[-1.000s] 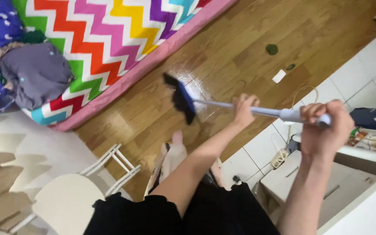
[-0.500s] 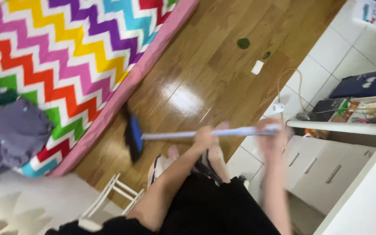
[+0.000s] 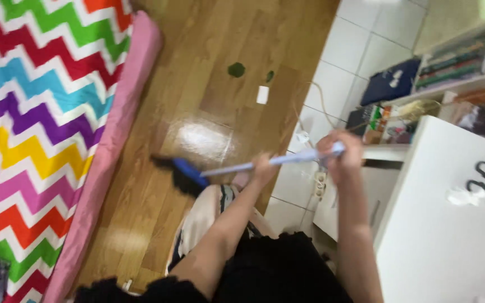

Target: The person is sweeping the floor with a broom in a bedroom and hallway area.

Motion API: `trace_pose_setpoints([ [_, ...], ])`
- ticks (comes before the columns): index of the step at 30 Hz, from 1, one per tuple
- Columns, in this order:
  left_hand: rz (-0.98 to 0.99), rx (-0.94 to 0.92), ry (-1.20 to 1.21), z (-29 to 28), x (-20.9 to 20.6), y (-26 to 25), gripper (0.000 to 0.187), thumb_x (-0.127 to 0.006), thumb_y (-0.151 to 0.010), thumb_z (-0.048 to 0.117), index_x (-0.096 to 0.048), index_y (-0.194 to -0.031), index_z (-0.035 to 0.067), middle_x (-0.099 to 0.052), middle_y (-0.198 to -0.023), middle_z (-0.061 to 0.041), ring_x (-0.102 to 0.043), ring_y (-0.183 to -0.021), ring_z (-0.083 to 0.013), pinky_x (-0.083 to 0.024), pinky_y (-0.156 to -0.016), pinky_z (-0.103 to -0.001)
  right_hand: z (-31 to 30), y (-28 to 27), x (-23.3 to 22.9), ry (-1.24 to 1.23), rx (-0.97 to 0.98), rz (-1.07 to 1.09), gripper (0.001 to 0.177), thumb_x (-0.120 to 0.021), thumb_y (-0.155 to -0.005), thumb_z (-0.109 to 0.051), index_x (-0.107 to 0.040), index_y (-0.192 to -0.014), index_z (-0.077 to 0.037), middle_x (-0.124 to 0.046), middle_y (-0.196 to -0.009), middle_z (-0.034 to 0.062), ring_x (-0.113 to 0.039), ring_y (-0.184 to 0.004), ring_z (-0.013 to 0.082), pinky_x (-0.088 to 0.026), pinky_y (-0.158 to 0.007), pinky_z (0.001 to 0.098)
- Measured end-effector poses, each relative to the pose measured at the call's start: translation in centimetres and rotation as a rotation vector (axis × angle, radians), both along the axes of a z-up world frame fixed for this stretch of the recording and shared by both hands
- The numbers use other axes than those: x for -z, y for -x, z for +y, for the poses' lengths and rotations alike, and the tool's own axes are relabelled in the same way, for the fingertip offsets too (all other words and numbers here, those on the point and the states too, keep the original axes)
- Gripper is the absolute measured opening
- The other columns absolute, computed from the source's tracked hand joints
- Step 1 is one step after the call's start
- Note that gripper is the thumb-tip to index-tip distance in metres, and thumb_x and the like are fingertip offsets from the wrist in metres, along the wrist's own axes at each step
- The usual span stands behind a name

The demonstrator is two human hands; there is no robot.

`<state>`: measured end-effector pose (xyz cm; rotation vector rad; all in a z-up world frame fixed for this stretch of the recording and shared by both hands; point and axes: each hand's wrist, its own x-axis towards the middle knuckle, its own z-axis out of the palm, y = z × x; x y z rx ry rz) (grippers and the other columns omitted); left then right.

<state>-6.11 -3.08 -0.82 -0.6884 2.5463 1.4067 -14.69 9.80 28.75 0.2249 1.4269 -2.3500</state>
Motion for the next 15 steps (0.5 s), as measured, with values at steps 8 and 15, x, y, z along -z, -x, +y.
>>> trace_pose_setpoints([
  [8, 0.477, 0.215, -0.118, 10.2, -11.7, 20.0, 0.010, -0.069, -0.092, 0.013, -0.070, -0.082, 0.009, -0.066, -0.094, -0.015, -0.058, -0.097, -0.0363, -0.037, -0.089, -0.052, 7.3, 7.1, -12.9, -0.207, 0.100, 0.408, 0.032, -0.057, -0.099, 0.002, -0.052, -0.067, 0.005, -0.050, -0.064, 0.0101, -0.048, -0.064, 0.0184, -0.040, -0.071, 0.0343],
  [15, 0.733, 0.299, -0.163, 9.1, -13.7, 29.2, 0.016, -0.071, -0.095, 0.015, -0.063, -0.081, 0.010, -0.066, -0.084, -0.016, -0.064, -0.087, -0.0396, -0.046, -0.081, -0.051, 7.6, 12.8, -12.8, -0.239, 0.079, 0.547, 0.022, -0.056, -0.094, 0.004, -0.057, -0.072, 0.005, -0.052, -0.065, 0.0108, -0.050, -0.062, 0.0208, -0.042, -0.064, 0.0326],
])
